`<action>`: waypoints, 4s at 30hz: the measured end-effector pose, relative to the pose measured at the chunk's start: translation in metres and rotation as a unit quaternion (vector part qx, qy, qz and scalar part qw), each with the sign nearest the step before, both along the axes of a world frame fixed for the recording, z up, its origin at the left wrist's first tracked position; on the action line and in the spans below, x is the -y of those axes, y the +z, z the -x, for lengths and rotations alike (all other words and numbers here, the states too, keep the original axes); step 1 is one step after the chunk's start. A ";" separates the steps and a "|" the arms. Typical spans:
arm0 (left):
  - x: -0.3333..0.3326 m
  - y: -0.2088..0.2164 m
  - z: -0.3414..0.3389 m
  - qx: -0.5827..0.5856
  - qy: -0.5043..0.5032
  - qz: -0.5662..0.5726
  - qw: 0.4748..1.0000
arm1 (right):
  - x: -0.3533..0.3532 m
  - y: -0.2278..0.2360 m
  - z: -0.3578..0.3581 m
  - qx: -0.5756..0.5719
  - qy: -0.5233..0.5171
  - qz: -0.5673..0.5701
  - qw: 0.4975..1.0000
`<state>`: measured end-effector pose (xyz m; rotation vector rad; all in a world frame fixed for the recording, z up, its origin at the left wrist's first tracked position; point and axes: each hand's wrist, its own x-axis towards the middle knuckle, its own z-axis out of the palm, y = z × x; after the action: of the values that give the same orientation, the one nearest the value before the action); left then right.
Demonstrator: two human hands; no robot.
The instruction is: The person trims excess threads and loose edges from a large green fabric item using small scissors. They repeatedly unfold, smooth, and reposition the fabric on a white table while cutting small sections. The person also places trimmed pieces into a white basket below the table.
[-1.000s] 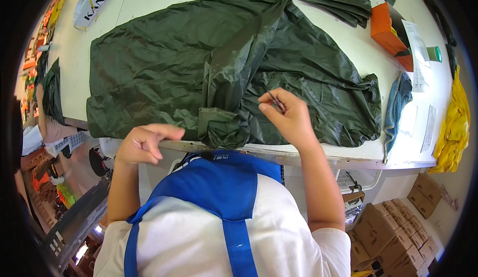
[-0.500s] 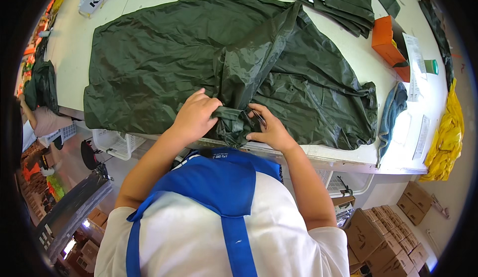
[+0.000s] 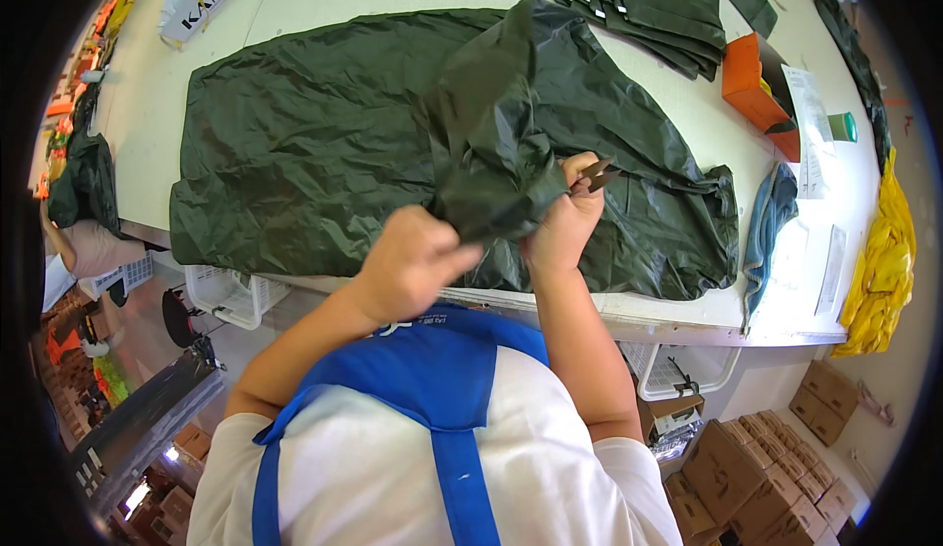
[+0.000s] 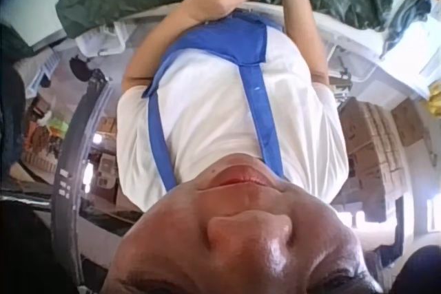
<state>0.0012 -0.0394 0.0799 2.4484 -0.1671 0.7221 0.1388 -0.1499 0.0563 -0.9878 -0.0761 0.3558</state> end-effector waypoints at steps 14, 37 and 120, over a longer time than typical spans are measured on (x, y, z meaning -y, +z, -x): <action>-0.209 -0.036 -0.008 -0.366 0.377 0.400 0.751 | 0.043 -0.086 -0.250 0.280 0.002 0.778 0.562; -0.248 -0.089 -0.049 -0.155 0.368 -0.164 0.902 | -0.114 -0.143 -0.235 0.510 0.080 0.735 0.439; -0.294 -0.019 0.133 -0.009 0.219 -0.304 0.927 | 0.022 0.059 -0.089 0.566 0.202 0.595 0.534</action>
<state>-0.1314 0.2541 0.0609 3.1385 0.2083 0.9437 0.2276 -0.1719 0.1155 -2.4882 -1.4649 0.0573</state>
